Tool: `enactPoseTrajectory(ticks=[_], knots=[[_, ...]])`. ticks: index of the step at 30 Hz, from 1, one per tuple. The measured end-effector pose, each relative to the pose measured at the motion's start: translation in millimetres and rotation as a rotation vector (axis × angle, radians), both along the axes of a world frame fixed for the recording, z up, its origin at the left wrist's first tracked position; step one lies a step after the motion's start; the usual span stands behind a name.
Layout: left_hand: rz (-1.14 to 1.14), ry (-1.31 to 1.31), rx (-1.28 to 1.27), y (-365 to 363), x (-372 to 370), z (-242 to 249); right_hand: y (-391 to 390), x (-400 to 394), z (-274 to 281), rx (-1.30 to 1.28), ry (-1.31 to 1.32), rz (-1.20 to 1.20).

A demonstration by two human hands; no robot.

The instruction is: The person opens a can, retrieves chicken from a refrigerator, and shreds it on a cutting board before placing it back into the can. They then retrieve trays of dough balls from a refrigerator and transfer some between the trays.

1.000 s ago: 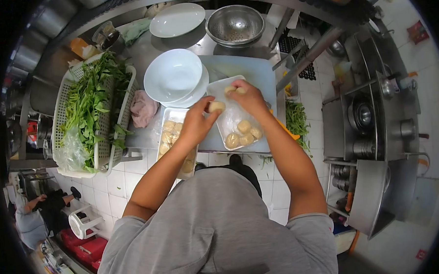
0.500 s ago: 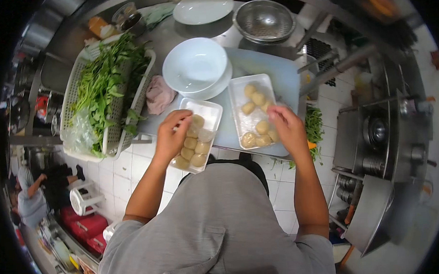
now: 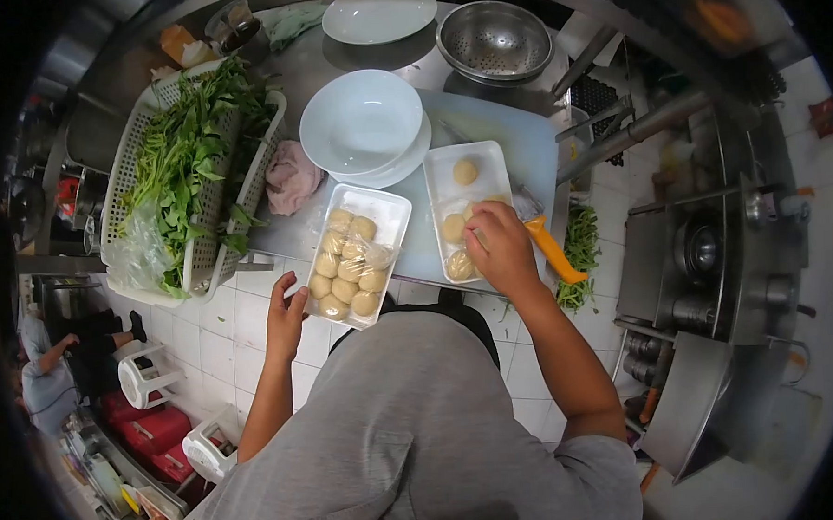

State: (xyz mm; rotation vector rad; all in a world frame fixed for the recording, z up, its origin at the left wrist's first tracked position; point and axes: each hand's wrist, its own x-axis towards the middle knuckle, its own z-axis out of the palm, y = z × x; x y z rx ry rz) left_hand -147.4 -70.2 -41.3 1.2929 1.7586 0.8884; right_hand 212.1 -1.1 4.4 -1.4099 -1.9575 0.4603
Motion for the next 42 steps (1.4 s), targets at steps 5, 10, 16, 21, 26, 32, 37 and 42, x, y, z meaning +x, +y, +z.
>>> enactPoseTrajectory(ticks=[5, 10, 16, 21, 26, 32, 37, 42], knots=[[0.05, -0.895, -0.535, -3.6, 14.1, 6.3, -37.8, 15.8, -8.6, 0.118, -0.018, -0.362], [0.102, -1.168, -0.518, 1.3, 13.7, -12.5, -82.0, 29.2, -51.0, -0.514, 0.496, -0.625], [-0.023, -1.208, -0.504, 4.4, 16.3, -17.1, -45.4, 41.3, -36.9, -0.826, 0.716, -0.771], [-0.08, -1.272, -0.517, 8.9, 15.0, -20.8, -17.3, 41.4, -34.2, -0.428, -0.005, -0.586], [-0.077, -1.267, -0.535, 12.9, 15.7, -18.5, 13.9, 38.0, -40.8, -0.556, -0.069, -0.488], [-0.093, -1.265, -0.525, 12.8, 13.6, -21.6, 24.0, 40.6, -83.6, -0.615, 0.298, -0.514], [-0.096, -1.288, -0.519, 14.0, 13.8, -18.4, 22.1, 15.6, -60.6, -0.672, 1.028, -0.47], [-0.081, -1.28, -0.536, 13.3, 13.5, -18.0, 12.9, 23.3, -59.5, -0.657, 1.176, -0.484]])
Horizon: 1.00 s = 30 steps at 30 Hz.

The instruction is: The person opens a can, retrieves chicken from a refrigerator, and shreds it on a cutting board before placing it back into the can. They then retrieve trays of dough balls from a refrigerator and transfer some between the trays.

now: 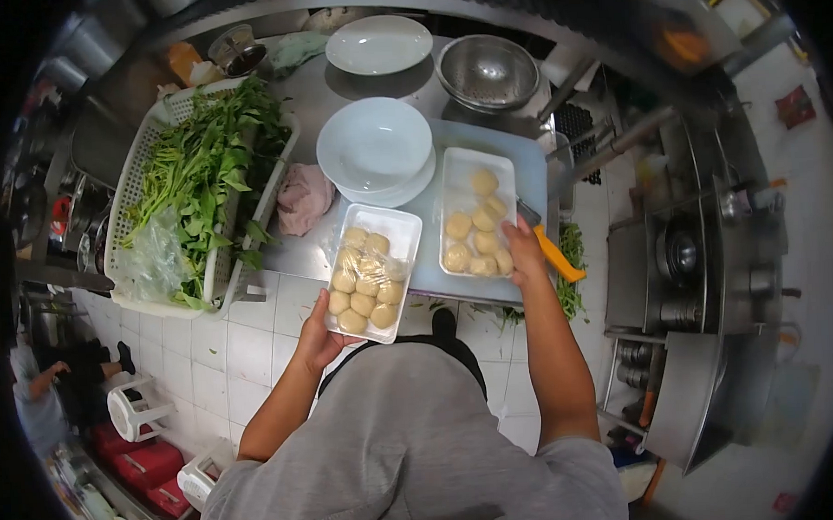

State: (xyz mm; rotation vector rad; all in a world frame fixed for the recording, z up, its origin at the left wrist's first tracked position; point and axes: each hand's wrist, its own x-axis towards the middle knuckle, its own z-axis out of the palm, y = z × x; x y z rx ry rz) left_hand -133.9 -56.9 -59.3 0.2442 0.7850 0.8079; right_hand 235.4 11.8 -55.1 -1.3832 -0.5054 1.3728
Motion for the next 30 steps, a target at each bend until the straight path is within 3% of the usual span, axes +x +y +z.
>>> enactPoseTrajectory(ticks=[5, 8, 14, 18, 20, 21, 23, 26, 27, 30], knots=[[0.002, -0.016, -0.003, -0.5, -5.6, 0.7, 5.0, 22.6, 31.5, 0.033, 0.006, 0.095], [-0.004, -0.004, -0.035, 1.4, -7.9, 1.8, 30.0, 12.1, 87.9, 0.018, -0.082, 0.142], [-0.038, 0.038, -0.052, 1.0, -8.0, -0.3, 156.2, -14.0, 143.1, 0.068, -0.15, 0.201], [0.014, 0.056, -0.089, -1.5, -5.0, -2.1, 284.7, -55.5, 118.2, 0.289, -0.072, 0.389], [0.074, 0.092, -0.095, -6.1, -2.4, 4.5, 329.3, -109.2, 118.6, 0.172, -0.117, 0.261], [0.117, 0.109, -0.129, -9.2, -0.6, 6.0, 369.5, -115.3, 93.9, 0.233, 0.073, 0.322], [0.215, 0.141, -0.191, -14.0, 4.9, 6.7, 480.8, -129.4, -6.1, 0.34, 0.403, 0.388], [0.332, 0.218, -0.247, -24.3, 11.8, -1.3, 522.6, -203.1, -28.0, 0.139, 0.222, 0.353], [0.377, 0.257, -0.268, -25.7, 15.2, 0.0, 497.6, -233.4, 0.0, 0.138, 0.057, 0.332], [0.464, 0.29, -0.311, -32.0, 22.1, -1.7, 537.4, -272.0, -40.6, 0.142, 0.159, 0.381]])
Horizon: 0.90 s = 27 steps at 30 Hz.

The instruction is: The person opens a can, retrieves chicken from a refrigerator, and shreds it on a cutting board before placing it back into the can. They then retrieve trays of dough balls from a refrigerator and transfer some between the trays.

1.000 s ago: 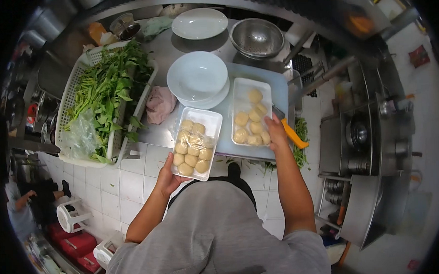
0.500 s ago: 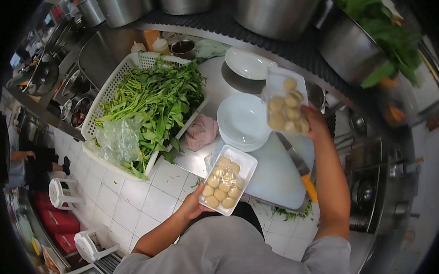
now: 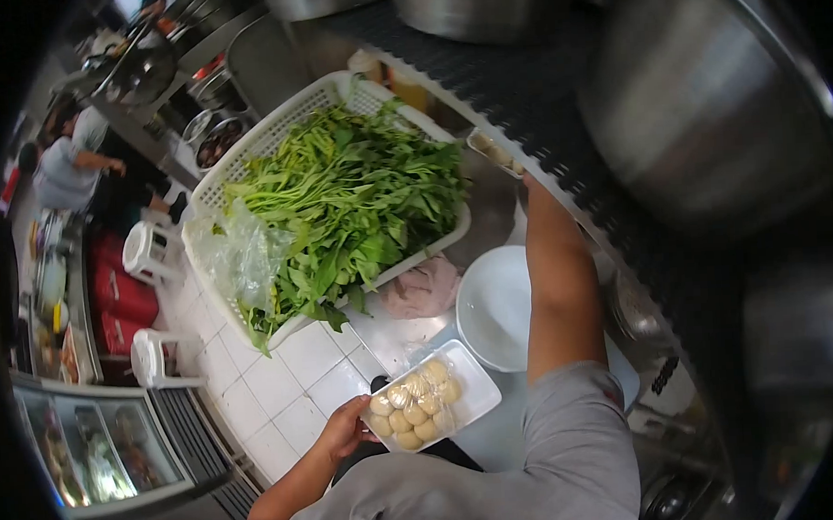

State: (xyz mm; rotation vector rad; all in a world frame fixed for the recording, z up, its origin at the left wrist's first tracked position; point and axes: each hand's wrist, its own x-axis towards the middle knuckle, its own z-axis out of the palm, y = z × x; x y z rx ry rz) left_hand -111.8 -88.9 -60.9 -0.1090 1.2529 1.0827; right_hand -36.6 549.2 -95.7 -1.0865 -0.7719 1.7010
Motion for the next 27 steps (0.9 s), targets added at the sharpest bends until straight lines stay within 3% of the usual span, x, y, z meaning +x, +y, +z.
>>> enactPoseTrajectory(ticks=[1, 4, 7, 11, 13, 14, 16, 20, 24, 27], knots=[[0.035, 0.002, -0.001, -1.9, 2.6, -0.4, 36.7, -7.8, -40.5, 0.109, 0.056, 0.029], [0.068, 0.06, -0.017, -2.7, 7.2, 0.2, 182.4, -6.0, -174.5, -0.291, 0.507, 0.225], [0.068, 0.117, -0.065, 0.3, 9.6, 8.1, 65.2, -45.3, -74.9, -0.177, 0.153, -0.003], [0.077, 0.081, 0.013, -4.9, 16.4, -16.5, 34.7, -71.3, -53.3, -0.18, 0.038, -0.036], [0.196, -0.188, 0.163, -3.4, 27.3, -21.6, 33.7, -80.3, -46.1, -0.157, 0.016, -0.024], [0.191, -0.192, 0.157, -4.4, 32.0, -21.4, 32.2, -82.7, -40.4, -0.139, 0.006, -0.021], [0.287, -0.438, 0.15, -5.3, 40.3, -20.3, 22.0, -83.0, -27.7, -0.077, -0.021, -0.022], [0.287, -0.431, 0.373, -4.2, 50.5, -15.8, -14.7, -64.1, 17.8, 0.1, -0.056, -0.046], [0.388, -0.483, 0.375, -6.7, 56.2, -15.9, -87.0, 8.7, 92.1, 0.1, -0.141, 0.215], [0.465, -0.526, 0.523, -4.0, 54.8, -11.0, -237.8, 72.6, 184.8, 0.229, 0.095, 0.542]])
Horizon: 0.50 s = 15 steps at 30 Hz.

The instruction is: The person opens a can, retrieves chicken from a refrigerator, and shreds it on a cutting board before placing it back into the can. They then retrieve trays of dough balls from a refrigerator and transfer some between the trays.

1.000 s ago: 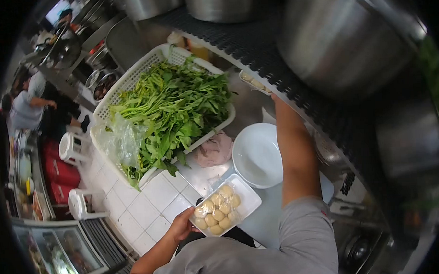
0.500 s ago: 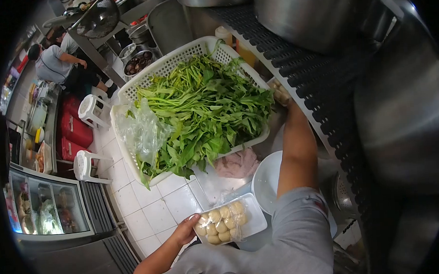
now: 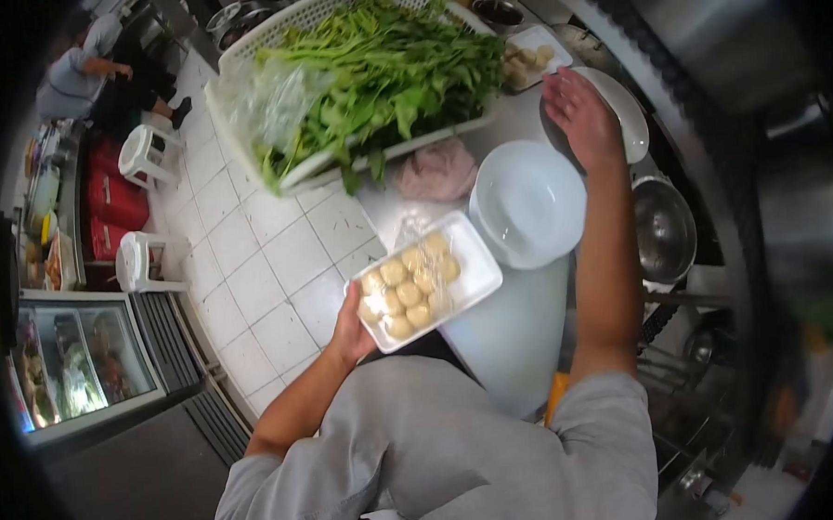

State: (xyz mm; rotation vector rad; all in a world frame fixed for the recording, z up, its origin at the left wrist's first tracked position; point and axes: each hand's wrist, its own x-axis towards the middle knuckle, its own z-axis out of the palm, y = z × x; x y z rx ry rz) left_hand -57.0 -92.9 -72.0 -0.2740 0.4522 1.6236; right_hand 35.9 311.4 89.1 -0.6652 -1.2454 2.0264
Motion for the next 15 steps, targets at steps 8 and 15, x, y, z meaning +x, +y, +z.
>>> enactPoseTrajectory(ticks=[8, 15], knots=[[0.125, 0.233, 0.265, -52.1, 7.1, 43.9, -291.7, 74.1, -26.0, 0.64, -0.451, 0.084], [0.367, 0.295, 0.244, -159.5, 38.3, 58.2, -377.9, 50.9, -35.6, 0.66, -0.593, 0.079]])
